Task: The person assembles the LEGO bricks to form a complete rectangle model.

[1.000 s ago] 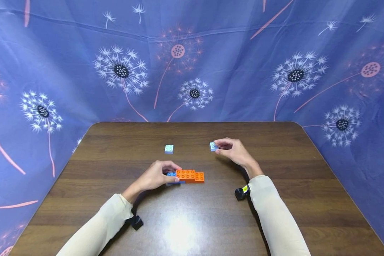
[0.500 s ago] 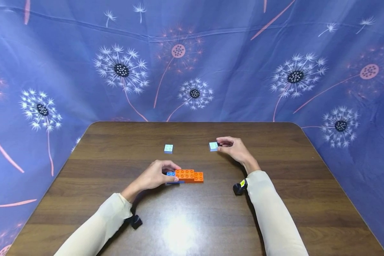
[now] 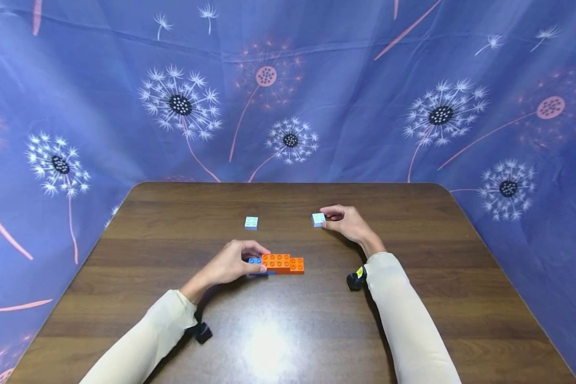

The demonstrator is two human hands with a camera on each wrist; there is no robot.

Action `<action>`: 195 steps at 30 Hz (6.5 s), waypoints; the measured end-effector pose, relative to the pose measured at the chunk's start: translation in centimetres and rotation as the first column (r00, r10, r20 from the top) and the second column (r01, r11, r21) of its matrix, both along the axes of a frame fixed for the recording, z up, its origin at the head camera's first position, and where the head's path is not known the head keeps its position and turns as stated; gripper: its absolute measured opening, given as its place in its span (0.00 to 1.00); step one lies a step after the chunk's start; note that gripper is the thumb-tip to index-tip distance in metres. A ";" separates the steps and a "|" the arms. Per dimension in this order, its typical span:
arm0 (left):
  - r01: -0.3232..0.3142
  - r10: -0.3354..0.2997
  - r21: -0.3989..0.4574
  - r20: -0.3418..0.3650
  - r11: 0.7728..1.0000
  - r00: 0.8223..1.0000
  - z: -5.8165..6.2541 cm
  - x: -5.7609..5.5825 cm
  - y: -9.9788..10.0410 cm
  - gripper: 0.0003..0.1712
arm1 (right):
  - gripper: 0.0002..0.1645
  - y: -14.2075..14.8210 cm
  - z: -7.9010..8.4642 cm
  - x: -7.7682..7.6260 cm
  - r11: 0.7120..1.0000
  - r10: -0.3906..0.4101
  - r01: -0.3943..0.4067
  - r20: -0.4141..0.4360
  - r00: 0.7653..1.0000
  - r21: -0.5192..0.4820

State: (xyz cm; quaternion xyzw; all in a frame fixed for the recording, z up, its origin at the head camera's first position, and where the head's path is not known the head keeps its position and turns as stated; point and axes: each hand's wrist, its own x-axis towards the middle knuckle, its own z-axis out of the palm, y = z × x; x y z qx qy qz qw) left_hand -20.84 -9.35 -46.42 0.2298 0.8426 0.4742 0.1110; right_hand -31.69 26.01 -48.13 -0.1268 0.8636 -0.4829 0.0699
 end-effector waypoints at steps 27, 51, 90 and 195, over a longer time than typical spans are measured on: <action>0.005 -0.005 0.001 0.003 1.000 1.000 -0.2 -0.1 0.0 0.17 | 0.23 -0.1 0.3 1.1 0.999 -0.024 0.024 -0.008 1.000 0.039; -0.003 0.003 -0.004 0.006 1.000 1.000 0.1 0.0 -0.1 0.17 | 0.22 -1.1 3.2 5.0 0.994 0.107 -0.102 -0.102 0.989 0.048; -0.006 0.006 -0.007 0.000 1.000 1.000 0.1 0.0 -0.1 0.18 | 0.19 -4.7 2.4 10.2 0.964 0.264 -0.255 -0.130 0.956 0.078; -0.118 0.120 0.054 -0.041 0.992 0.992 2.2 -4.3 -2.9 0.24 | 0.19 -5.1 1.4 10.6 0.960 0.279 -0.277 -0.058 0.959 0.038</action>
